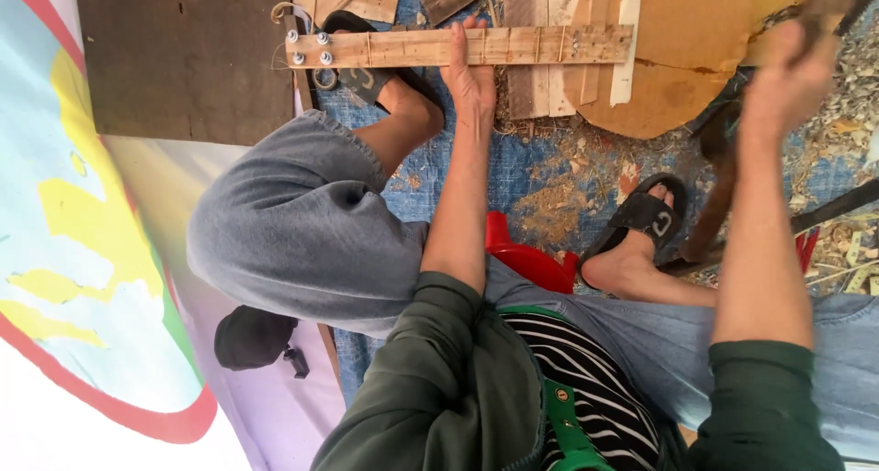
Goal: Assembling a wooden stringed instrument by hammering the neck to the body and inspecting the components.
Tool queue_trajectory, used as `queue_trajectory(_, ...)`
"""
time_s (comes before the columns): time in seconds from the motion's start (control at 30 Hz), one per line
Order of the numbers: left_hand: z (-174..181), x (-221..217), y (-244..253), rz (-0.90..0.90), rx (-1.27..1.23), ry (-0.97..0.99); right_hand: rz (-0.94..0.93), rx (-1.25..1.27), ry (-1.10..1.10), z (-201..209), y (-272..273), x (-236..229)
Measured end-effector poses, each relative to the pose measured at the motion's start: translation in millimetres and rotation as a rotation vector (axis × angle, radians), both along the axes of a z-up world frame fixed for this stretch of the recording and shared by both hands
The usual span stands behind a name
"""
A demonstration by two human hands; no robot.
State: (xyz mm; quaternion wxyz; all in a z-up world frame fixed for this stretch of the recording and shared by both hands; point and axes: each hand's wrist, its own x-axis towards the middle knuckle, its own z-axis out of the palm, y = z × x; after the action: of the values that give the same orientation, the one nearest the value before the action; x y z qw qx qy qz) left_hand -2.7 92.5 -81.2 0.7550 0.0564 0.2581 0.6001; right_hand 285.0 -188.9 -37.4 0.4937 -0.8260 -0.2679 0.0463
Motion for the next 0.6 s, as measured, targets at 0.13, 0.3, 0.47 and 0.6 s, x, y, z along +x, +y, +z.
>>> queue_trajectory(0.13, 1, -3, -1, -0.002, 0.005, 0.029, -0.673, -0.597, -0.591, -157, -146, 72)
queue_trajectory(0.3, -2, -4, 4, -0.045, 0.001, -0.081, -0.958, -0.847, -0.246, -217, -184, 73)
queue_trajectory(0.47, -35, -12, 9, -0.042, -0.068, -0.155, -0.748, -0.727, 0.305, -200, -175, 47)
queue_trajectory(0.6, -30, -14, 5, -0.051, -0.067, -0.12, -0.773, -0.794, 0.28, -192, -149, 43)
